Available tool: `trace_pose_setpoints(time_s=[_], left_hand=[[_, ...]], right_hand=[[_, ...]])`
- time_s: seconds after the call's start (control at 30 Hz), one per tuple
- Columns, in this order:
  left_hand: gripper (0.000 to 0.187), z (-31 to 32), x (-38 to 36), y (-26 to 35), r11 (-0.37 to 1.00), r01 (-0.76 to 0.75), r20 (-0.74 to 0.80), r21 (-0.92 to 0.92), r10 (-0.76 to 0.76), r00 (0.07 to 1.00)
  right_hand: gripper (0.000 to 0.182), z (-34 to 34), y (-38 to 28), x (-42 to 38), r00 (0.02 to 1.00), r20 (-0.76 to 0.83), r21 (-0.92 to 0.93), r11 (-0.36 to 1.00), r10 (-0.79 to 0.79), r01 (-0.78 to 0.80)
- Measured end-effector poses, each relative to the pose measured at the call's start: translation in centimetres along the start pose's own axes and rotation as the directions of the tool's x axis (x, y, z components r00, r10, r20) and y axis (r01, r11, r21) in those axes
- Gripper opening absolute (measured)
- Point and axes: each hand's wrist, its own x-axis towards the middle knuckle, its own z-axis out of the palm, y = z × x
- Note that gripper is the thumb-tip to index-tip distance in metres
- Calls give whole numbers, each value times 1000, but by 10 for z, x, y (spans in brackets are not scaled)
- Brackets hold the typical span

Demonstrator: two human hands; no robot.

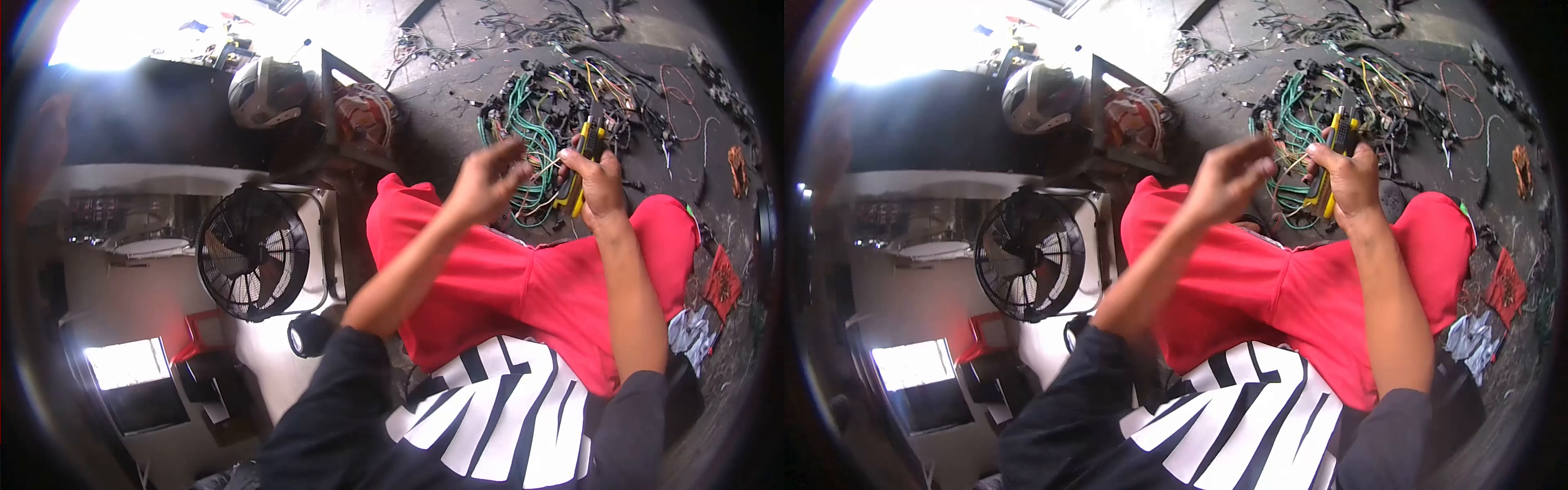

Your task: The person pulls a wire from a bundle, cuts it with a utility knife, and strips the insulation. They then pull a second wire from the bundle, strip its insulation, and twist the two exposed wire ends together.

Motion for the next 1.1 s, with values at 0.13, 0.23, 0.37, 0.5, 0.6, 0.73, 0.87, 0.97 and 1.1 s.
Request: trace_pose_setpoints(time_s=[0.13, 0.23, 0.37, 0.5, 0.6, 0.73, 0.87, 0.97, 1.1], left_hand=[[19, 35, -27, 3, 833, 349, -8, -429, -390, 921], [17, 28, -22, 5, 827, 318, -16, -463, -367, 930], [13, 21, -17, -1, 679, 307, -59, -667, -459, 887], [12, 17, -17, -3, 679, 265, -88, -684, -438, 895], [13, 18, -18, -8, 653, 247, -101, -716, -447, 889], [16, 17, -18, -6, 636, 262, -88, -725, -464, 882], [18, 20, -19, -9, 669, 278, -91, -689, -460, 883], [18, 21, -21, -5, 631, 280, -68, -724, -470, 880], [17, 22, -20, -4, 611, 269, -49, -745, -452, 890]], right_hand=[[19, -5, 2, 0, 991, 38, 76, 989, 127, -130], [18, -6, 0, 0, 994, -2, -25, 994, 108, -108], [17, -6, 3, 5, 976, 82, -438, 872, -203, 218], [26, 6, -1, -15, 890, 338, -764, 464, -305, 449], [37, 10, 14, -19, 891, 406, -843, 292, -201, 451], [35, 13, 15, -12, 901, 399, -887, 178, -170, 426], [27, 15, 14, -14, 890, 410, -897, 86, -200, 433], [23, 18, 18, -17, 883, 411, -901, 48, -226, 432], [22, 15, 22, -12, 878, 399, -905, 39, -266, 423]])
